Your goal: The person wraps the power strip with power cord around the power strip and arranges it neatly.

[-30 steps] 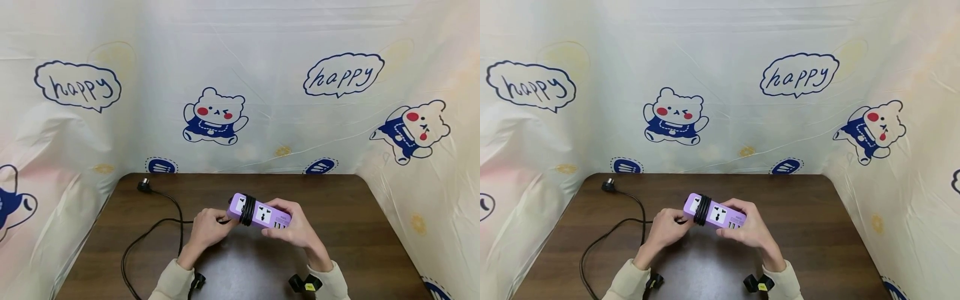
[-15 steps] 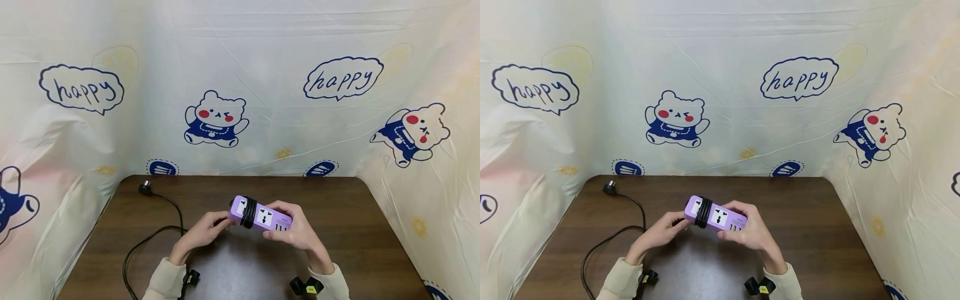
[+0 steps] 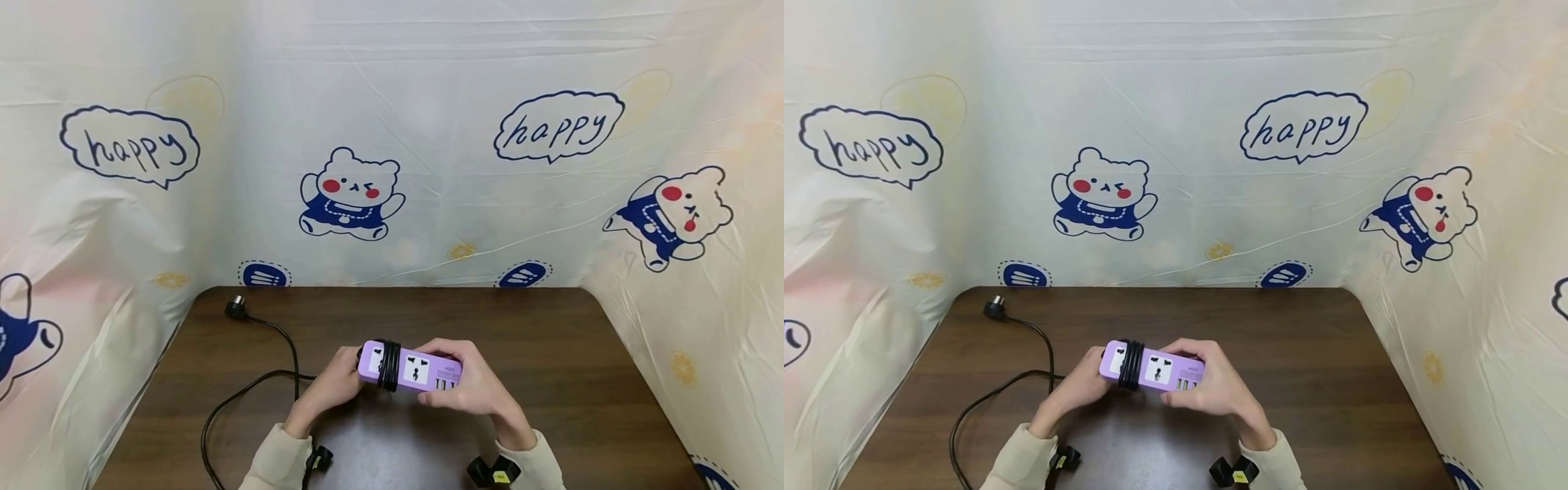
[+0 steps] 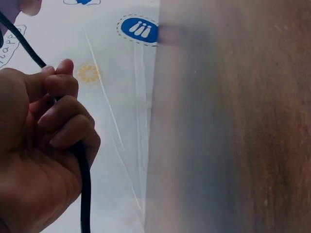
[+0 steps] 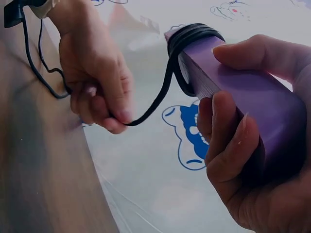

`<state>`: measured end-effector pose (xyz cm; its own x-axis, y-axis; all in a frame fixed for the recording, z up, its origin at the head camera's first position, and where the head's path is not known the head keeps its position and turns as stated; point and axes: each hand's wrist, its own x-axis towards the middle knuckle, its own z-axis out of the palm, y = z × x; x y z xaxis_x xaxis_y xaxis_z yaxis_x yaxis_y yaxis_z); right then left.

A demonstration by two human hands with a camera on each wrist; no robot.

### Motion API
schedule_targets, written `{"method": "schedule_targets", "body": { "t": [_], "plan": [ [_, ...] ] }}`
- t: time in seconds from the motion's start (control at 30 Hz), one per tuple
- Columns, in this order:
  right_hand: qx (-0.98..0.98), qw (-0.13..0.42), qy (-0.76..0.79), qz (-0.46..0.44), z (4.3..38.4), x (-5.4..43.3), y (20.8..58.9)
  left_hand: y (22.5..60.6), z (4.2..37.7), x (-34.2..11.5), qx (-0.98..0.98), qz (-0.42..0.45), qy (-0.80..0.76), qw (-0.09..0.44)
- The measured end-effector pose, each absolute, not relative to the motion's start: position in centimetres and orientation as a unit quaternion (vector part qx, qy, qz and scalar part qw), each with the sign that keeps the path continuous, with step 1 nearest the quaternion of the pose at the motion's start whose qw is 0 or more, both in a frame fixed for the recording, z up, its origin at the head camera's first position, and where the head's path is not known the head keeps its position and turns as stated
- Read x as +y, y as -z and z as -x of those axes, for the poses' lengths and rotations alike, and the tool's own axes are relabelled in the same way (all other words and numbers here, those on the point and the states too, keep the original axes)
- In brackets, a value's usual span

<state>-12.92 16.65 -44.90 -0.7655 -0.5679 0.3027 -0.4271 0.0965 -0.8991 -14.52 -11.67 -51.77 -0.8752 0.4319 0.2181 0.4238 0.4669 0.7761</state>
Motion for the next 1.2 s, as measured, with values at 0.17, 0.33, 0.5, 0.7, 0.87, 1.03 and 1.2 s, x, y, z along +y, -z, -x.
{"method": "schedule_targets", "body": {
  "t": [0.17, 0.33, 0.5, 0.7, 0.87, 1.03, 1.2],
  "plan": [
    [0.739, 0.071, 0.571, 0.351, 12.9, 16.5, 45.2, 51.2, 14.3, -11.4, 0.868, -0.227, -0.442, -0.006],
    [0.741, 0.079, 0.564, 0.357, 12.8, 16.6, 45.4, 50.6, 14.0, -11.2, 0.909, -0.154, -0.388, -0.023],
    [0.74, 0.085, 0.56, 0.364, 12.7, 16.5, 45.3, 50.1, 14.1, -11.2, 0.919, -0.109, -0.375, -0.059],
    [0.74, 0.089, 0.555, 0.368, 12.5, 16.3, 45.2, 48.4, 15.1, -12.0, 0.908, -0.148, -0.389, -0.045],
    [0.749, 0.092, 0.545, 0.365, 12.5, 15.8, 45.1, 46.6, 15.8, -12.6, 0.905, -0.182, -0.384, -0.037],
    [0.766, 0.102, 0.524, 0.359, 12.6, 15.5, 45.0, 44.5, 16.2, -13.1, 0.901, -0.205, -0.381, -0.031],
    [0.788, 0.083, 0.491, 0.361, 12.4, 15.1, 44.7, 42.9, 16.2, -13.2, 0.905, -0.219, -0.363, -0.04]
  ]
}}
